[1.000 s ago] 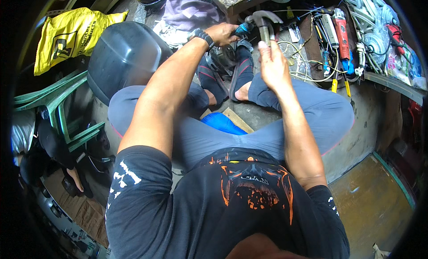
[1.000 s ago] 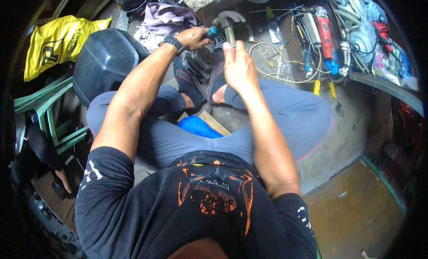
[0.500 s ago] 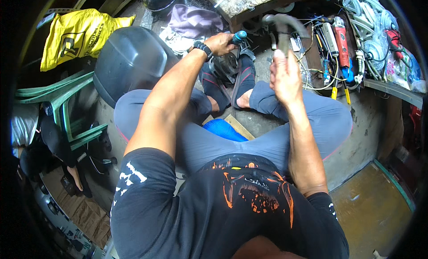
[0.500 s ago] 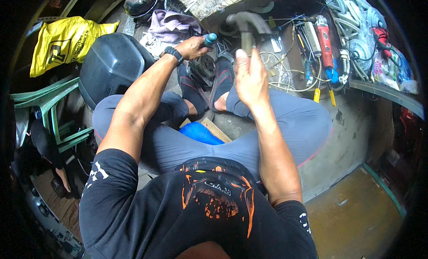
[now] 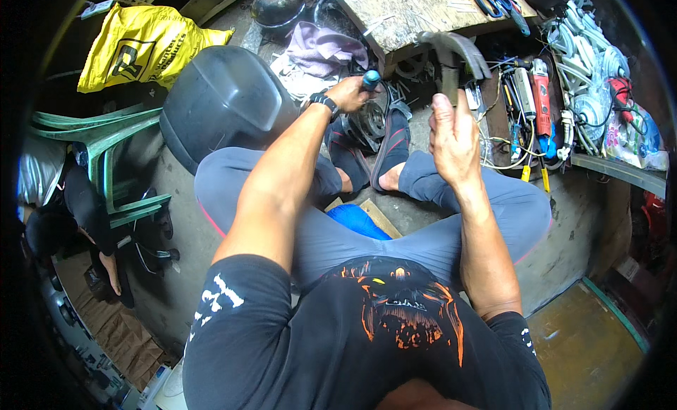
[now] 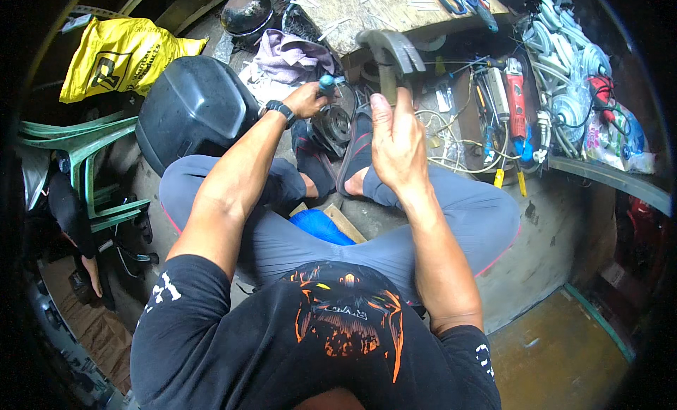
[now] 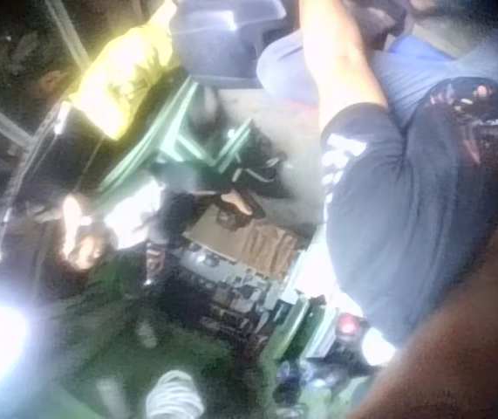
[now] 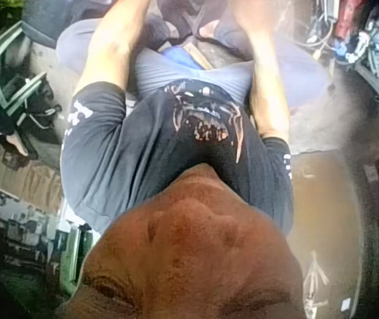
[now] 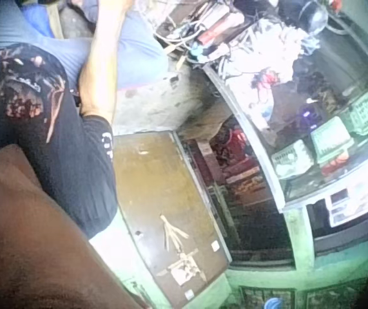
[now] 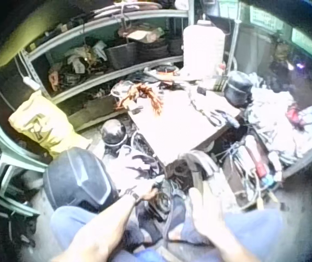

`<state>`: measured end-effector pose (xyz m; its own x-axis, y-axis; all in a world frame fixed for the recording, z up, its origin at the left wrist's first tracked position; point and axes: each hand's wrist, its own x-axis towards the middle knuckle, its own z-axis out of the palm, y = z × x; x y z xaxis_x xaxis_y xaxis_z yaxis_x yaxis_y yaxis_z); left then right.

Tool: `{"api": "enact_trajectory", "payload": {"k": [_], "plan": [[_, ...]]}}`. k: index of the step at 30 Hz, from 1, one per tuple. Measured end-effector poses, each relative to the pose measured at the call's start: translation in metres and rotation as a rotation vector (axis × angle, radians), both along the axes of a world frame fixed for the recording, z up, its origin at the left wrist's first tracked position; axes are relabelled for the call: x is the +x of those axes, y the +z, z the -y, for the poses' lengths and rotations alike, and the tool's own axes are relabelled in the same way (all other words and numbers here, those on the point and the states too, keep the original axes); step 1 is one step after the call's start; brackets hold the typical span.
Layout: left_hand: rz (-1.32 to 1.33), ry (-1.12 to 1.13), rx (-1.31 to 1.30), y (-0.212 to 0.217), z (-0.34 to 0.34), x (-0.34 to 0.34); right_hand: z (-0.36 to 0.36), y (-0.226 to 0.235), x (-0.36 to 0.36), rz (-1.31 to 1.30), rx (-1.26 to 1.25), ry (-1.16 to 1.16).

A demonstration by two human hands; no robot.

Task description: The person disassembles a motor stator by hitting a screwdriver with a hammer to pry off a component while holding the motor between their legs.

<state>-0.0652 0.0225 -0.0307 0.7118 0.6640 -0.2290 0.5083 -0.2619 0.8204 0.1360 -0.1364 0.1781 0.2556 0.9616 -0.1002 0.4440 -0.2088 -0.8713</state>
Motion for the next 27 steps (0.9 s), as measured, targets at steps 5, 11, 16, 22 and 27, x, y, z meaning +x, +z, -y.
{"api": "enact_trajectory", "payload": {"k": [5, 11, 16, 22, 27], "plan": [[0.185, 0.144, -0.16, 0.0, 0.013, -0.011, -0.011, 0.008, -0.015, 0.104, 0.13, 0.155], [0.172, 0.153, -0.113, -0.002, 0.017, -0.015, -0.02, -0.044, -0.032, 0.267, -0.078, 0.269], [0.109, 0.162, -0.026, -0.004, 0.022, -0.03, -0.031, 0.029, -0.043, 0.156, -0.123, 0.218], [0.164, 0.134, 0.039, 0.002, 0.022, -0.015, -0.038, -0.04, -0.035, 0.319, -0.259, 0.391], [0.225, 0.215, -0.039, -0.014, 0.03, -0.028, -0.05, 0.049, -0.056, 0.145, 0.182, 0.284]]}}
